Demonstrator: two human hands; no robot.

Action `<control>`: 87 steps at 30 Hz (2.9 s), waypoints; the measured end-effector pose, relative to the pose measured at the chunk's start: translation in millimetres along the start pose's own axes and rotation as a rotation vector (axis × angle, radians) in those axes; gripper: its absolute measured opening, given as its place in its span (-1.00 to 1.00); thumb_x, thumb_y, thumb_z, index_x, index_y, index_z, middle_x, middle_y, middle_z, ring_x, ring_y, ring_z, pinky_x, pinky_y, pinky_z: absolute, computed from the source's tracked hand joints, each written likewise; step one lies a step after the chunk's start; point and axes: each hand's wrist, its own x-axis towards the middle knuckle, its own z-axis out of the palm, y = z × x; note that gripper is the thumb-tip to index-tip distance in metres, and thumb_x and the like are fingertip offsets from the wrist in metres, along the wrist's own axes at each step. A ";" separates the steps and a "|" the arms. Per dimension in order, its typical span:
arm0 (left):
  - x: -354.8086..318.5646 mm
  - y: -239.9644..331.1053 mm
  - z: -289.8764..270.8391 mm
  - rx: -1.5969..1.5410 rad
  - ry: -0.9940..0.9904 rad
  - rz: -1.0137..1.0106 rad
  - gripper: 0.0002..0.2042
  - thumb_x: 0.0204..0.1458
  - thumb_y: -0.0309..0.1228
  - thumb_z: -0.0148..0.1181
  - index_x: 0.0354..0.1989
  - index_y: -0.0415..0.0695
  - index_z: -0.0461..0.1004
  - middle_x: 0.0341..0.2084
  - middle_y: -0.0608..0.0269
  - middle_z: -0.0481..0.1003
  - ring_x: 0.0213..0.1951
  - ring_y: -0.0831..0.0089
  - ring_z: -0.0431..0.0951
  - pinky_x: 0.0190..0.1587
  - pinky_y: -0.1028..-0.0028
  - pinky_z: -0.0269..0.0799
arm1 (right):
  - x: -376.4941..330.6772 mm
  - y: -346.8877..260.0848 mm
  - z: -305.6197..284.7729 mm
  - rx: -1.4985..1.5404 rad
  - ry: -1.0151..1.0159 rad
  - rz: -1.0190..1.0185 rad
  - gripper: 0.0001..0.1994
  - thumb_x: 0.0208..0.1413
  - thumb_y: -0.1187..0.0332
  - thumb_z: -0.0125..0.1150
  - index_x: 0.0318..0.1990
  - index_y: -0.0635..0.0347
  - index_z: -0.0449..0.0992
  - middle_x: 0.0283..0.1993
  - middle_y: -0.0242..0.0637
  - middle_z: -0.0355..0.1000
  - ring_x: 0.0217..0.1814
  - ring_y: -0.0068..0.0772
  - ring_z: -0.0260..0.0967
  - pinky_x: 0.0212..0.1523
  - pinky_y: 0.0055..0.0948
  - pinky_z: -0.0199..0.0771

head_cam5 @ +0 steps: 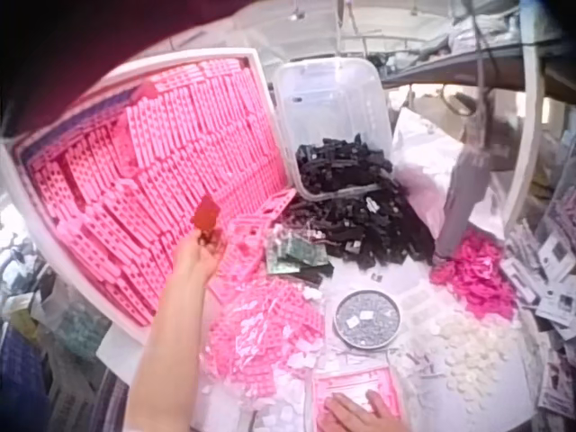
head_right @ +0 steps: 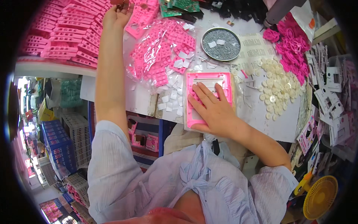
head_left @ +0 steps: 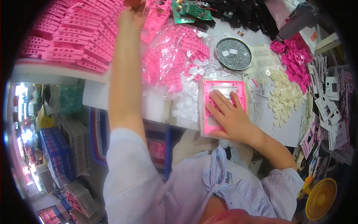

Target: Assembling a toy piggy bank by installing electronic components and plastic parts.

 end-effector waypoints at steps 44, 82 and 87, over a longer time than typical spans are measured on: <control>-350.2 -30.9 -1.2 0.190 -0.435 -0.352 -0.74 0.25 -0.40 0.15 0.01 -0.30 0.53 -0.01 -0.05 0.58 -0.08 0.20 0.62 -0.06 0.24 0.55 | 8.9 29.8 -64.2 1.320 0.087 0.270 -0.84 0.21 0.46 0.29 -0.11 0.33 0.59 -0.30 -0.40 0.56 -0.35 -0.62 0.48 -0.38 -0.59 0.47; -359.8 -38.0 4.4 0.275 -0.580 -0.399 -0.57 0.30 -0.26 0.09 0.22 -0.29 0.35 -0.10 0.07 0.56 -0.14 0.33 0.61 -0.39 0.39 0.62 | 31.7 6.0 -68.6 1.512 0.229 0.327 -0.75 0.31 0.24 0.22 -0.24 0.28 0.60 -0.37 -0.44 0.46 -0.50 -0.70 0.29 -0.48 -0.63 0.28; -374.4 -35.1 20.5 0.394 -0.549 -0.308 -0.71 0.30 -0.44 0.03 0.10 -0.34 0.42 -0.24 0.08 0.58 -0.31 0.40 0.58 -0.49 0.49 0.57 | 25.1 -6.1 -54.1 1.355 0.509 0.419 -0.79 0.29 0.29 0.25 -0.32 0.26 0.58 -0.53 -0.47 0.44 -0.59 -0.79 0.22 -0.58 -0.66 0.13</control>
